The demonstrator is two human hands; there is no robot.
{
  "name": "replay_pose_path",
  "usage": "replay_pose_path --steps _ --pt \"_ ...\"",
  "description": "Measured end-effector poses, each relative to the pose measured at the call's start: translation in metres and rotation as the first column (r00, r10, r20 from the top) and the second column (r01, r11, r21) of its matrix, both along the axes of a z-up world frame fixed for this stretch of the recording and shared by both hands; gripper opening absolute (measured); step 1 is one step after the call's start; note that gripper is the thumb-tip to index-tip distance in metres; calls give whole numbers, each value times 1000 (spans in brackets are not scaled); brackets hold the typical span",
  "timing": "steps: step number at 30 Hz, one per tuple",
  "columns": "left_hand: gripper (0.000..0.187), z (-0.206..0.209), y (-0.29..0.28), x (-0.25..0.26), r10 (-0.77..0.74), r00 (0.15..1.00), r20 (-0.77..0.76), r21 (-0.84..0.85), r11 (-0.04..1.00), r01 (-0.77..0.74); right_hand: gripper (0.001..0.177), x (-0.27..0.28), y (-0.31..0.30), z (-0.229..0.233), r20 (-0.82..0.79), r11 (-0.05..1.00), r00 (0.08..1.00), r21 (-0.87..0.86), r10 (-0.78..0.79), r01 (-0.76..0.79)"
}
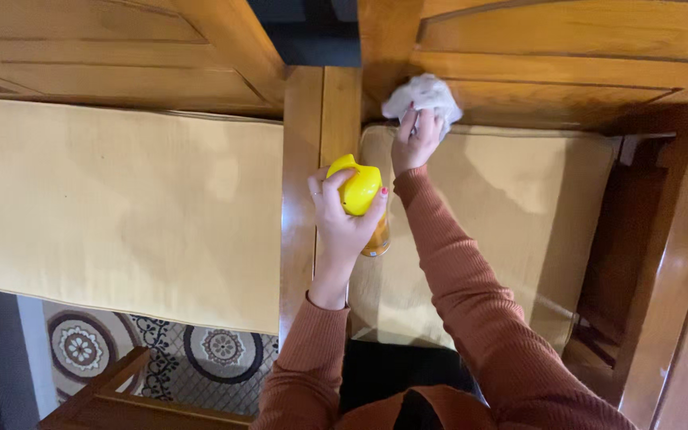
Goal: The person cleans the surfaces of a wooden table and several wooden chairs with cushions by spraying a liquid from a can and wiping the surfaces with a cloth.
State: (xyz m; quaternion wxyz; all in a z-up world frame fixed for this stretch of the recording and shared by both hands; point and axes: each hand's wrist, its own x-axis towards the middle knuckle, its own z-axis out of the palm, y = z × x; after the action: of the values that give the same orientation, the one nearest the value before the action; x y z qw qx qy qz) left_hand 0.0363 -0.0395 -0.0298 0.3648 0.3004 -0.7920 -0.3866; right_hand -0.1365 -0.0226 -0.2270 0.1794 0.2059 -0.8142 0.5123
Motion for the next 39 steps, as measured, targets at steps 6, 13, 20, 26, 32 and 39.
replay_pose_path --steps 6,13,20,26,32,39 --pt "54 1 -11 14 -1 1000 -28 21 1000 2 29 -33 -35 29 3 976 983 122 183 -182" --pt "53 4 -17 19 -29 999 -19 26 999 29 42 -17 -19 46 -241 876 969 477 53 71" --pt "53 18 -16 15 -61 994 -91 51 997 65 35 -32 -30 83 -212 996 977 81 -14 32" --pt "54 20 -22 16 -38 995 -92 22 999 40 24 -44 -30 148 -315 957 931 -159 185 -244" --pt "58 42 -30 32 13 993 118 11 1000 -14 37 -86 -66 181 256 687 934 632 251 -358" --pt "58 47 -34 25 19 987 158 31 999 -24 40 -63 -59 50 391 325 735 711 555 -624"
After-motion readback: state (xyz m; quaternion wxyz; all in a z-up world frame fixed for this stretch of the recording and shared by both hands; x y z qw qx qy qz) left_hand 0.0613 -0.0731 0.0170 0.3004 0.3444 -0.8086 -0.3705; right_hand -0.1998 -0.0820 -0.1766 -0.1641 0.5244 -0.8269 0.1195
